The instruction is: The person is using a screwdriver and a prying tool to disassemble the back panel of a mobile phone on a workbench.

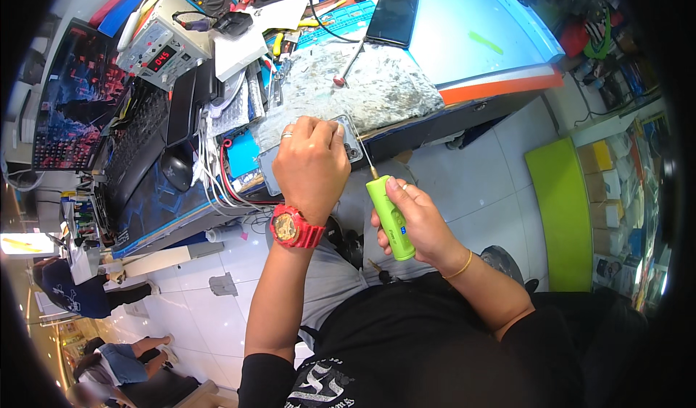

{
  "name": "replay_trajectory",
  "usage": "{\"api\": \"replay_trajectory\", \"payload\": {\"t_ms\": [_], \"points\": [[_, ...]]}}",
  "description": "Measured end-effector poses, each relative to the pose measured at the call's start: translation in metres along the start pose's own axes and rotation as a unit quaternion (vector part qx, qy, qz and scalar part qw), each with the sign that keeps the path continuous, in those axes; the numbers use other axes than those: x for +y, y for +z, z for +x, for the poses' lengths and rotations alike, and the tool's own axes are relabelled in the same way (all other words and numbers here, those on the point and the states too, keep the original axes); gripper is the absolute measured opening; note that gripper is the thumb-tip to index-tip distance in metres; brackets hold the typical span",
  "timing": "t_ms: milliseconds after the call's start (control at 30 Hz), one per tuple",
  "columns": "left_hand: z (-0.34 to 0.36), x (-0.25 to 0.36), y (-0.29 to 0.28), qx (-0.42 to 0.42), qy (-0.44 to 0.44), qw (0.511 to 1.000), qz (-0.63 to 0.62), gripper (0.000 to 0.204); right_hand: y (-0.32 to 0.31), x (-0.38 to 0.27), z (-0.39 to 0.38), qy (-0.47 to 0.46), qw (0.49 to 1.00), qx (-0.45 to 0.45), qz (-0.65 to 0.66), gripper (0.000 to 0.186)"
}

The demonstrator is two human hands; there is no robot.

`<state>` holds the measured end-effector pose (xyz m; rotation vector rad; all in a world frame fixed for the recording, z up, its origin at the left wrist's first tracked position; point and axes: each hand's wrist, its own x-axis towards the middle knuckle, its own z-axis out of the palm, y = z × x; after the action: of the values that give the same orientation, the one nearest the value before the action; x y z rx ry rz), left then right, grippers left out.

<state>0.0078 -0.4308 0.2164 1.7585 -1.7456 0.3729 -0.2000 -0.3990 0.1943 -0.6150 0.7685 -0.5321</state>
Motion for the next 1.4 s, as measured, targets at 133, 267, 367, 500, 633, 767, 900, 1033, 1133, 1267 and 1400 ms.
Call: {"api": "replay_trajectory", "payload": {"t_ms": [133, 267, 367, 500, 633, 767, 900, 1033, 1133, 1267, 1400], "points": [[0.004, 0.008, -0.006, -0.033, -0.024, 0.999, 0.017, 0.01, 0.001, -0.002, -0.004, 0.054, 0.996, -0.012, 0.066, 0.048], [0.008, 0.008, -0.01, -0.049, -0.028, 0.998, 0.01, 0.012, 0.008, -0.002, -0.006, 0.091, 0.985, -0.033, 0.145, 0.054], [0.011, 0.009, -0.014, -0.064, -0.046, 0.997, 0.013, 0.012, 0.012, 0.0, -0.003, 0.092, 0.983, -0.032, 0.158, 0.058], [0.013, 0.01, -0.015, -0.076, -0.049, 0.996, 0.021, 0.014, 0.012, 0.0, -0.003, 0.107, 0.98, -0.027, 0.167, 0.059], [0.012, 0.009, -0.014, -0.075, -0.048, 0.996, 0.02, 0.015, 0.008, 0.0, -0.001, 0.106, 0.98, -0.027, 0.165, 0.06], [0.014, 0.01, -0.015, -0.079, -0.048, 0.996, 0.019, 0.015, 0.007, -0.002, -0.001, 0.11, 0.977, -0.032, 0.181, 0.06], [0.014, 0.009, -0.015, -0.085, -0.048, 0.995, 0.021, 0.016, 0.008, -0.004, 0.001, 0.115, 0.974, -0.035, 0.19, 0.06], [0.014, 0.01, -0.016, -0.085, -0.048, 0.995, 0.022, 0.015, 0.008, -0.006, 0.0, 0.12, 0.969, -0.051, 0.21, 0.06], [0.015, 0.01, -0.016, -0.083, -0.046, 0.995, 0.02, 0.015, 0.01, -0.006, -0.007, 0.127, 0.964, -0.055, 0.228, 0.061], [0.015, 0.009, -0.015, -0.082, -0.044, 0.995, 0.019, 0.015, 0.013, -0.008, -0.006, 0.124, 0.959, -0.062, 0.249, 0.063], [0.014, 0.008, -0.015, -0.078, -0.042, 0.996, 0.02, 0.014, 0.017, -0.01, -0.005, 0.136, 0.949, -0.062, 0.278, 0.063]]}}
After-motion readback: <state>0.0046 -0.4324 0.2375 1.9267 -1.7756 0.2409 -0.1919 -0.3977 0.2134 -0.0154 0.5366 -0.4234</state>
